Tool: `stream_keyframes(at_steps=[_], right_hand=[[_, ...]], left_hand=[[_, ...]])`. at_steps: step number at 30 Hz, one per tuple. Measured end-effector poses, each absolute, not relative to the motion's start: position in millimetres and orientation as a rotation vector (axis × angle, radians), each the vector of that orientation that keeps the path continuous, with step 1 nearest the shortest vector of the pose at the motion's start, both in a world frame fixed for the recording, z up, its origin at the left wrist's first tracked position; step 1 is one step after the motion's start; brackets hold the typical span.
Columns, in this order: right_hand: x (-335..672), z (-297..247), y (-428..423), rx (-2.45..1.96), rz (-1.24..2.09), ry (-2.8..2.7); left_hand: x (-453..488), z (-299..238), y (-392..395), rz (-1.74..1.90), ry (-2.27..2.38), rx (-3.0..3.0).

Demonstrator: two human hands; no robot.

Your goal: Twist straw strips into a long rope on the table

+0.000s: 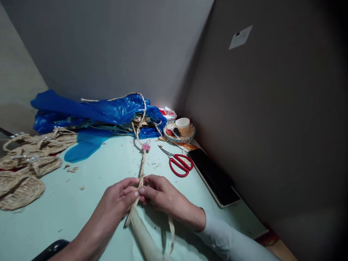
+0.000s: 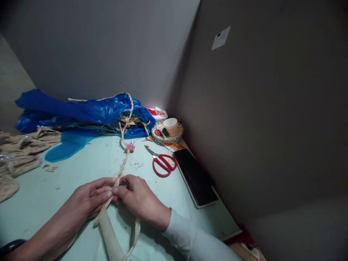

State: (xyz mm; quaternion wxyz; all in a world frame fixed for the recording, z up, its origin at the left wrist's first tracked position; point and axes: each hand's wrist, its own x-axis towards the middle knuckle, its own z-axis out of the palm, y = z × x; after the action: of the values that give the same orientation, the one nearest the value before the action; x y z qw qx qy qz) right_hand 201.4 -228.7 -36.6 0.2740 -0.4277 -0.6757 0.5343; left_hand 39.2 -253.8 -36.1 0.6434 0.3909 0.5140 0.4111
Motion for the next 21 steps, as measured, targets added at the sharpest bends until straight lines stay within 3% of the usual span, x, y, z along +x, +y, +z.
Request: stream_keyframes(at_steps=[21], right_hand=[[194, -37, -240, -1.225, 1.169, -1.807]], left_hand=[[37, -20, -263, 0.554, 1.736, 2.008]])
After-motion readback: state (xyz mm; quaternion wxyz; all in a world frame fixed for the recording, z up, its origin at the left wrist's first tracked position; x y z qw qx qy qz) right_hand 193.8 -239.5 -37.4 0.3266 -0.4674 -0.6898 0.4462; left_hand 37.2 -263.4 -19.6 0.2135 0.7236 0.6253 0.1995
